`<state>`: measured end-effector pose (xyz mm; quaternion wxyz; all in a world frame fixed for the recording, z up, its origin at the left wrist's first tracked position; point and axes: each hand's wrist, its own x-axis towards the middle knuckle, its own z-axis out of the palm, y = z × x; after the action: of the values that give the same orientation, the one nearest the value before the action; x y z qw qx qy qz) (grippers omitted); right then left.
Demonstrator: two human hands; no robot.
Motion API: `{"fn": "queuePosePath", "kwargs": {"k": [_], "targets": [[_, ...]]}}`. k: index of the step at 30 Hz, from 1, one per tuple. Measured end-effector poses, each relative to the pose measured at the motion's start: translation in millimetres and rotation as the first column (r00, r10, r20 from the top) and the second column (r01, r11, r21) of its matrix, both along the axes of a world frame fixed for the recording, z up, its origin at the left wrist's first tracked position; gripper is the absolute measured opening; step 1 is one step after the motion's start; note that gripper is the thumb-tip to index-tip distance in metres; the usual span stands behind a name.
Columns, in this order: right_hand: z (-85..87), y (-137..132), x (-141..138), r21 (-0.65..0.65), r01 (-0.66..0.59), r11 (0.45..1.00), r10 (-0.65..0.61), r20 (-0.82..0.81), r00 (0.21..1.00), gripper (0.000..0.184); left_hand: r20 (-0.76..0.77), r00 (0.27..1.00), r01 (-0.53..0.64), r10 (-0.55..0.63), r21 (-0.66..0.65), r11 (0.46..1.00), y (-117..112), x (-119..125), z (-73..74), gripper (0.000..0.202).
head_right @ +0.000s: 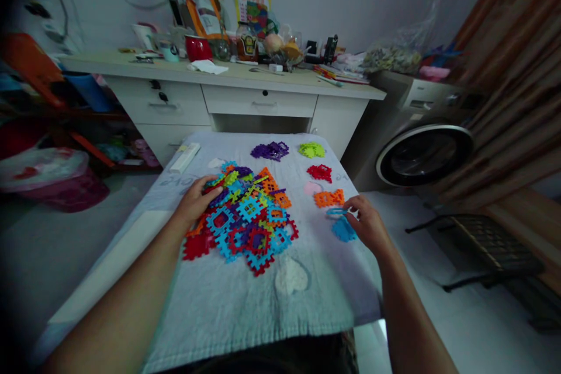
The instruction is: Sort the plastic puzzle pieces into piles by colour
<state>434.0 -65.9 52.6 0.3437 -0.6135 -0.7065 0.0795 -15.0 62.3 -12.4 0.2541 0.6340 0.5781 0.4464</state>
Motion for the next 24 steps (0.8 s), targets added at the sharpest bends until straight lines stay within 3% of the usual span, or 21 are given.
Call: {"fn": "queuePosePath", "kwargs": {"k": [6,10,14,19,24], "targets": [[-20.6,-17.3,3.7,-0.001,-0.025,1.000,0.025,0.034,0.999,0.017,0.009,1.000,0.002,-0.001,-0.027,1.000,-1.4,-0.3,0.2,0.052],[-25.0,-19.8,3.8,-0.057,-0.025,0.998,0.030,0.089,0.996,0.031,-0.001,1.000,-0.004,0.004,-0.026,1.000,-2.4,0.0,1.3,0.051],[-20.9,-20.3,2.4,-0.124,-0.009,0.992,0.028,0.158,0.987,0.040,0.005,1.000,-0.005,0.005,-0.032,0.999,-2.3,0.1,1.3,0.052],[-11.1,-16.7,-7.8,-0.151,0.048,0.987,-0.012,0.226,0.974,0.038,0.045,0.999,0.008,-0.006,-0.028,1.000,-0.8,0.2,-0.6,0.052],[4.3,2.6,-51.6,-0.084,-0.020,0.996,0.032,0.137,0.990,0.028,0.038,0.999,0.012,-0.011,-0.014,1.000,0.7,-0.2,-2.3,0.051]]}}
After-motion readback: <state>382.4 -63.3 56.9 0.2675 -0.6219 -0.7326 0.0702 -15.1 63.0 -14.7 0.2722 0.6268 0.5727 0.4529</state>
